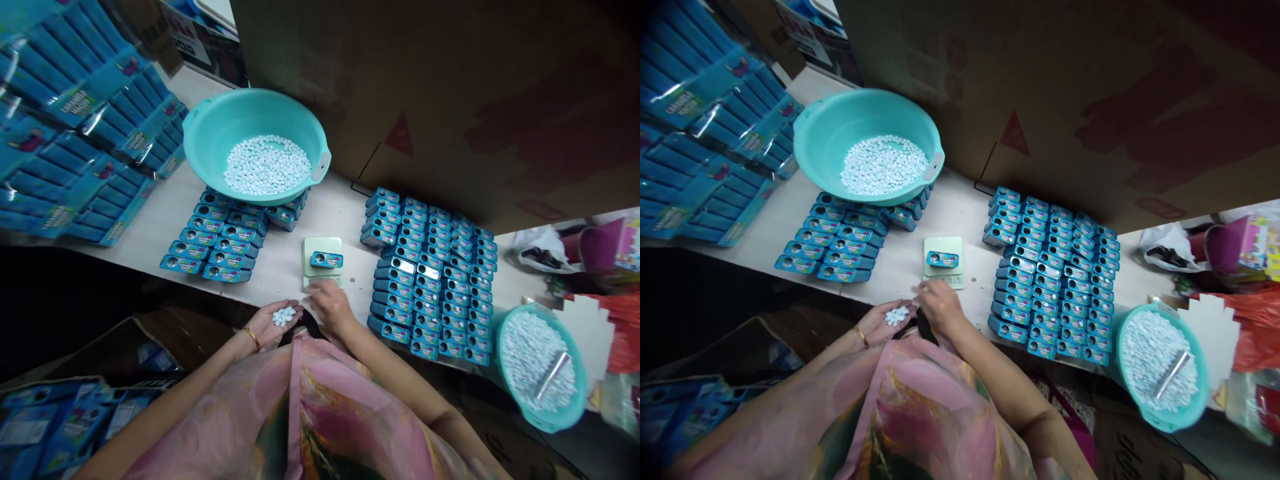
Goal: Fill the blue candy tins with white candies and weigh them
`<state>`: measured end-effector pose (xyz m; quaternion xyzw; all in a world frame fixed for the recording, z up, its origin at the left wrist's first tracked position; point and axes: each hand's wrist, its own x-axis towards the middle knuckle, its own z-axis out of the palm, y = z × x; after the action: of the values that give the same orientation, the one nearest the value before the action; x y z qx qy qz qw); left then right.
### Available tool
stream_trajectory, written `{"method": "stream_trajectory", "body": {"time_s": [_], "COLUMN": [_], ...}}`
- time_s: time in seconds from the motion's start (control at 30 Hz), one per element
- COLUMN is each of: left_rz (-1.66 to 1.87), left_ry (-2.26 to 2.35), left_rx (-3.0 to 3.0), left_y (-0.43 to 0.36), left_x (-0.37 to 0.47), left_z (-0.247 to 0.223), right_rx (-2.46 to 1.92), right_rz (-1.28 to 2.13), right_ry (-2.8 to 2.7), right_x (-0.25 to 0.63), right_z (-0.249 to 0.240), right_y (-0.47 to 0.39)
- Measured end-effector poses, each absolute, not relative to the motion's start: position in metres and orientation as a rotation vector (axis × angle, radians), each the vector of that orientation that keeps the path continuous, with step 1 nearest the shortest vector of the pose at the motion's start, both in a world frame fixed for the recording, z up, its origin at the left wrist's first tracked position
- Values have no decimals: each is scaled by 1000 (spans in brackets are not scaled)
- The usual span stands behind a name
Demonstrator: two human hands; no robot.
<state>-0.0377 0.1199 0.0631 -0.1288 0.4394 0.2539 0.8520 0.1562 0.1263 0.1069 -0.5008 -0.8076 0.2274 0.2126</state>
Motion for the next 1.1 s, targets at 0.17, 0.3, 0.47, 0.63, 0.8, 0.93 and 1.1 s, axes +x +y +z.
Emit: {"method": "stream_trajectory", "body": {"time_s": [0.17,0.3,0.47,0.63,0.8,0.93,1.1], "left_rz": [522,604,722,753,687,646,633], "left_ry": [961,989,1018,1047,1055,1053,1037], "left_rx": [-299,-336,-360,-343,-333,-316,-305], "left_y": [119,116,110,113,128,139,144], "left_x": [-52,-70,-94,-104,-97,-87,-70], "left_z": [63,62,63,63,61,58,59], "right_rx": [-1854,-1732,-1672,-1690,-1798,-2160,-2264], "right_rz": [486,519,521,461,305,-22,-39], "right_ry": [-2150,-2261,-2218,-2143,-2018,-1790,-2099], "right_x": [198,175,100,77,166,270,315], "right_z": [113,107,84,72,83,90,81], "right_y": [168,196,243,267,239,219,229]}}
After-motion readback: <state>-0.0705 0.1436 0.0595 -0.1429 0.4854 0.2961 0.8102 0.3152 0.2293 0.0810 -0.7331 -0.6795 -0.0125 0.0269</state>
